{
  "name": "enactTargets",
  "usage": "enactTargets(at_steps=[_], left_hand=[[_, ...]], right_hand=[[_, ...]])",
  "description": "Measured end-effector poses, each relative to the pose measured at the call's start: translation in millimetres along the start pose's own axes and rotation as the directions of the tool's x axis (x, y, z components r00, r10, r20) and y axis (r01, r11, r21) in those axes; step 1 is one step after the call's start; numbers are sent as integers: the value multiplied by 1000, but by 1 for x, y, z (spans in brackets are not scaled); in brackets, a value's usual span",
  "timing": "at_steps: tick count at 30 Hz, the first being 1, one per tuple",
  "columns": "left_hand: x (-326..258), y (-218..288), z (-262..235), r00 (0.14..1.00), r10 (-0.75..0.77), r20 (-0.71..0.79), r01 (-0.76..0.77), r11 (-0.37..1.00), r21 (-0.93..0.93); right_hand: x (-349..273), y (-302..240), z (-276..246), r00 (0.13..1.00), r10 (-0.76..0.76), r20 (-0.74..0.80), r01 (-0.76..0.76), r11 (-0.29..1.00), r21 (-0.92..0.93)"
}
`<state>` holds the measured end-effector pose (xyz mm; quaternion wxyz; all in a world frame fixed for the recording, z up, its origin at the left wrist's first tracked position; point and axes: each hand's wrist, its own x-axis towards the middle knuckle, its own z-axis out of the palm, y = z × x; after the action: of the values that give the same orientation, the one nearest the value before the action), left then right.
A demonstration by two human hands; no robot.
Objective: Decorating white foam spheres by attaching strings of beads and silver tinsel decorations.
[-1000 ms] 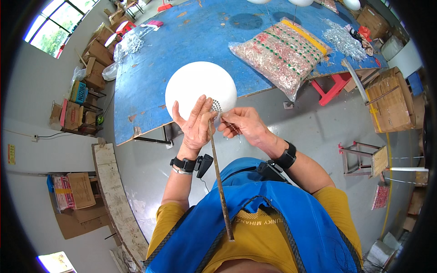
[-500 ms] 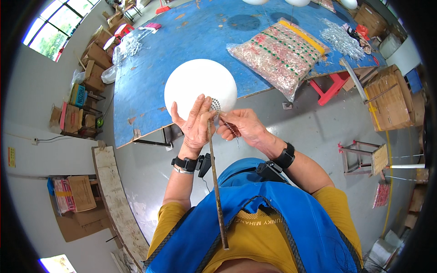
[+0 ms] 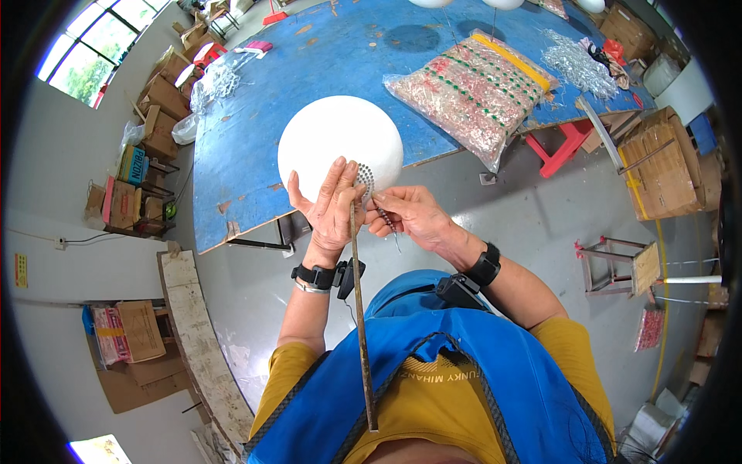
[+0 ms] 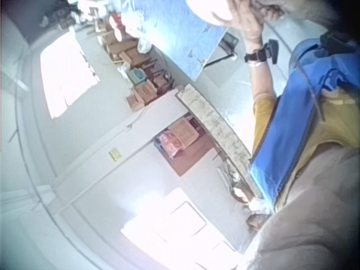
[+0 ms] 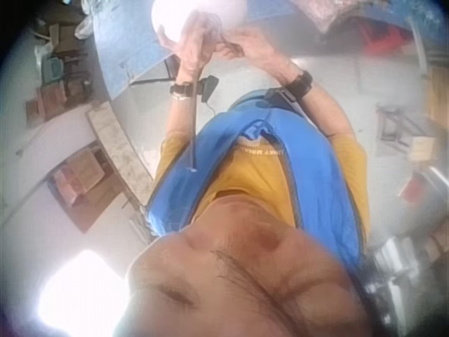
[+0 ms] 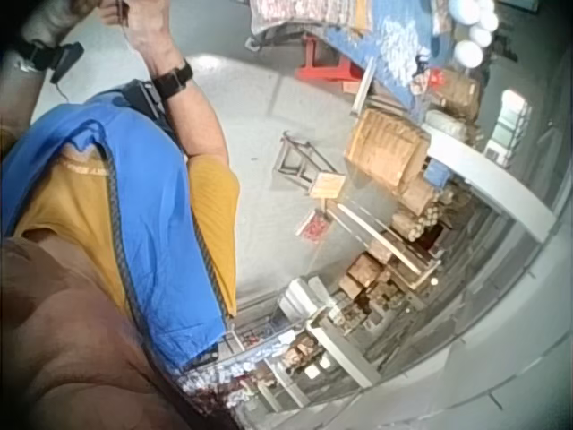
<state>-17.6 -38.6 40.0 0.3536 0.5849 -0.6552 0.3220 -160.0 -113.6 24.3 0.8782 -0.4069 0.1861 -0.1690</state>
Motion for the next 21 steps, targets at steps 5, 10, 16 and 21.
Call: enactTargets(at_steps=[5, 10, 16, 21], left_hand=[[2, -1, 0, 1000, 16, -26, -15, 1000, 14], [4, -1, 2, 999, 11, -32, -10, 1000, 13], [3, 0, 3, 997, -37, -65, 34, 998, -50], [0, -2, 3, 997, -32, -64, 29, 999, -45]], right_hand=[[0, -2, 2, 998, 50, -24, -51, 998, -22], [1, -1, 0, 998, 49, -26, -49, 999, -13], [1, 0, 4, 995, 76, -61, -82, 992, -97], [2, 0, 2, 999, -40, -35, 35, 992, -121]])
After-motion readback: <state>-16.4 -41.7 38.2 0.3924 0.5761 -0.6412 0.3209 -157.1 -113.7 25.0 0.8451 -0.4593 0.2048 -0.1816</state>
